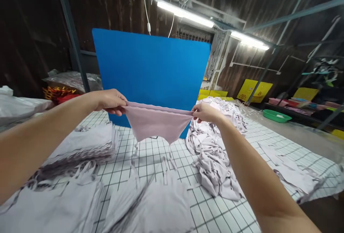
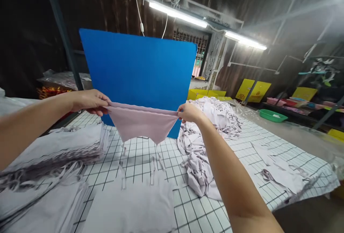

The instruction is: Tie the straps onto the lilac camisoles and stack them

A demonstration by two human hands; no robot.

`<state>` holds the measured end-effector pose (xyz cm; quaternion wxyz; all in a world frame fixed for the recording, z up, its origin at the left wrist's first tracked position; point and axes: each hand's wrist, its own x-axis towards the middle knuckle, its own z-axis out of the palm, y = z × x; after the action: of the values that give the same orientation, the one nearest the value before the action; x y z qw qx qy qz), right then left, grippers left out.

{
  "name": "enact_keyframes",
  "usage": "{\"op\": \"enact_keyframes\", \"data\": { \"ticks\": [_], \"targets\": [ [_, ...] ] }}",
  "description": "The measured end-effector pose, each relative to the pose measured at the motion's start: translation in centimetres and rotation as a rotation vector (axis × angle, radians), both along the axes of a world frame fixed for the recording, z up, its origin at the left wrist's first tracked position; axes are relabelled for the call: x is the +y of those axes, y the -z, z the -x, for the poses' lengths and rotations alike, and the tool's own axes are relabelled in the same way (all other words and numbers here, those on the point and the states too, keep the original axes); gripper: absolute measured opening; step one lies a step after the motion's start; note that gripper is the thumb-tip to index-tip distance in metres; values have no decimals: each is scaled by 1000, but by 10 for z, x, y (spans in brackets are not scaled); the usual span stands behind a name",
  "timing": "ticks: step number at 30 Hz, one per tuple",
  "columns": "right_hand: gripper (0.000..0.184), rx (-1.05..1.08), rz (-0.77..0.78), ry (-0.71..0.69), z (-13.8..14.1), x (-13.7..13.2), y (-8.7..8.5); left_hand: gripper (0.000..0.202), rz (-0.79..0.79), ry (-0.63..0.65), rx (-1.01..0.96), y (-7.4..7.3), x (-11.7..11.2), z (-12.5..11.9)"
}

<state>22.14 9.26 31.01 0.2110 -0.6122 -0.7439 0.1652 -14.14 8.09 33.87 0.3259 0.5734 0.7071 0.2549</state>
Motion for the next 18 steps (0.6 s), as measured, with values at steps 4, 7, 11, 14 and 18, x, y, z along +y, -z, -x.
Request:
{"op": "enact_keyframes", "data": {
  "ticks": [4, 7, 11, 14, 18],
  "targets": [
    [16, 71, 65, 45, 19, 24, 13, 20, -59, -81, -25, 22, 9, -6],
    [25, 201, -98, 87, 22, 26, 18, 34, -194, -81, -49, 29, 0, -11],
    [24, 216, -100, 21, 15, -14, 60, 33, -203, -81, -40, 70, -36, -5],
    [22, 155, 213, -6, 7, -67, 129, 30, 2, -61, -158, 137, -78, 3],
    [20, 240, 522, -32, -3, -123, 222, 36, 258, -11, -321, 225, -128, 3]
  ]
}}
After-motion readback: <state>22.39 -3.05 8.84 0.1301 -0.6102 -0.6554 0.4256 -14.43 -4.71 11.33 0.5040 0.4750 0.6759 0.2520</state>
